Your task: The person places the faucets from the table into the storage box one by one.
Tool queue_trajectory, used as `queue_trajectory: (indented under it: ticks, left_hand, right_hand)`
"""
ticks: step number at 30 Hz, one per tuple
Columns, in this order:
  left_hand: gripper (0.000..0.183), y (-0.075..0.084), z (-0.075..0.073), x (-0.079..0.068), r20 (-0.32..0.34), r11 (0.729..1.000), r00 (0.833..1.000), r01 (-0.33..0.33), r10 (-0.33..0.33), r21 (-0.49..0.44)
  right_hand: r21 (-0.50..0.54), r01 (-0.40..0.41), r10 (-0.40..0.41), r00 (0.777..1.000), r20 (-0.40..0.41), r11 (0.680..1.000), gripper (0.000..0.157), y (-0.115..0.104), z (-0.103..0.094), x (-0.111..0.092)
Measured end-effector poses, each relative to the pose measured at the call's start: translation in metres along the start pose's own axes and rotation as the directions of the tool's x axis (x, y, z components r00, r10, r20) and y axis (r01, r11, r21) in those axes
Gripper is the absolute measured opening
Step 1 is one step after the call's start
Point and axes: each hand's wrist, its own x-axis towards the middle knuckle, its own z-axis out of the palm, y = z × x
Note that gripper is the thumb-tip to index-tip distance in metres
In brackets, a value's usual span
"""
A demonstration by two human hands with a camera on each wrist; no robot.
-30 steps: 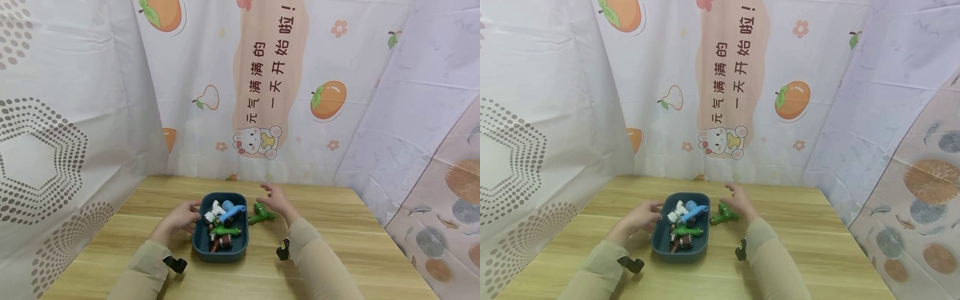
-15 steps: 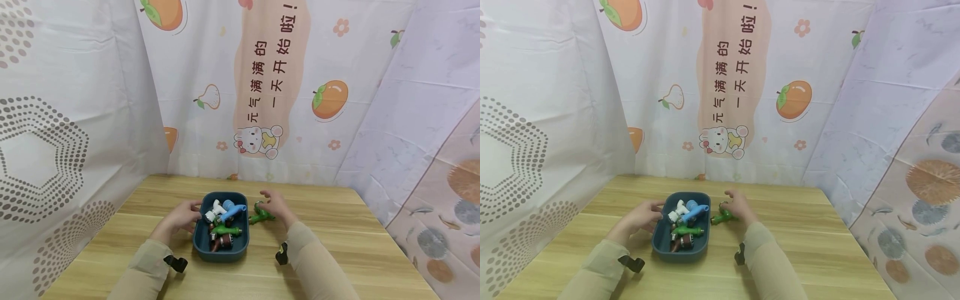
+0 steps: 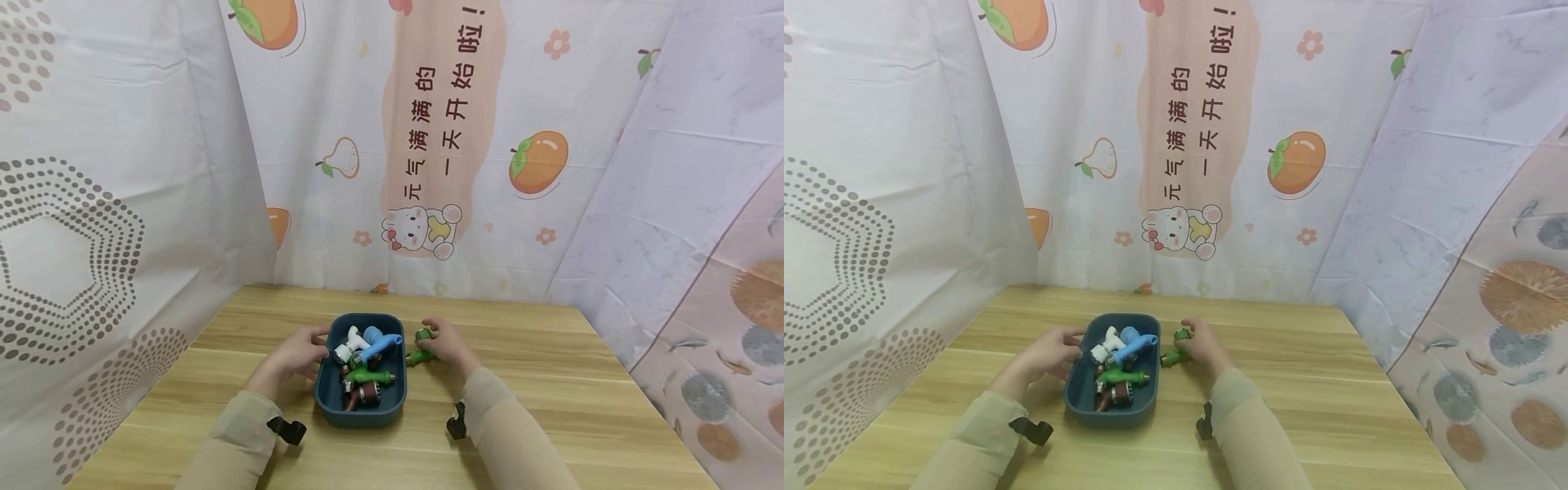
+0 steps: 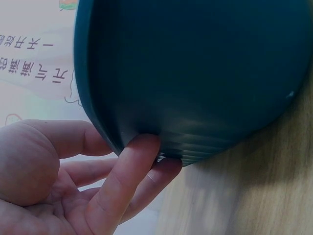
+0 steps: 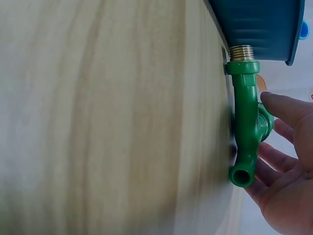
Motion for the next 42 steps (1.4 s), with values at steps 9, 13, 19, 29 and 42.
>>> queue_trajectory:
  ticks: [9, 13, 19, 29, 42]
  left_hand:
    - [0.061, 0.0005, 0.0003, -0.0004, -0.002, 1.0, 1.0, -0.001, 0.001, 0.002]
    - [0.061, 0.0002, 0.0001, -0.0007, -0.002, 1.0, 1.0, 0.001, -0.001, 0.002]
    - [0.061, 0.0005, -0.0001, -0.0011, -0.003, 1.0, 1.0, 0.002, -0.002, 0.004]
    - [0.061, 0.0044, -0.0001, -0.0047, 0.012, 1.0, 1.0, 0.001, -0.002, 0.007]
    - [0.062, 0.0021, -0.0006, -0.0025, 0.014, 1.0, 1.0, -0.002, 0.002, 0.001]
  right_hand:
    - [-0.002, -0.005, 0.005, 1.0, -0.01, 1.0, 0.049, 0.0044, 0.0038, 0.0019]
    - [-0.019, 0.002, -0.002, 1.0, -0.015, 1.0, 0.047, 0.0057, 0.0046, 0.0022]
    - [-0.051, -0.007, 0.006, 1.0, -0.025, 0.999, 0.044, 0.0043, 0.0052, 0.0028]
    - [-0.052, -0.013, 0.012, 0.999, -0.035, 0.999, 0.039, -0.0006, 0.0044, -0.0011]
    - [-0.009, -0.009, 0.009, 0.999, -0.033, 1.0, 0.039, 0.0005, 0.0039, -0.0017]
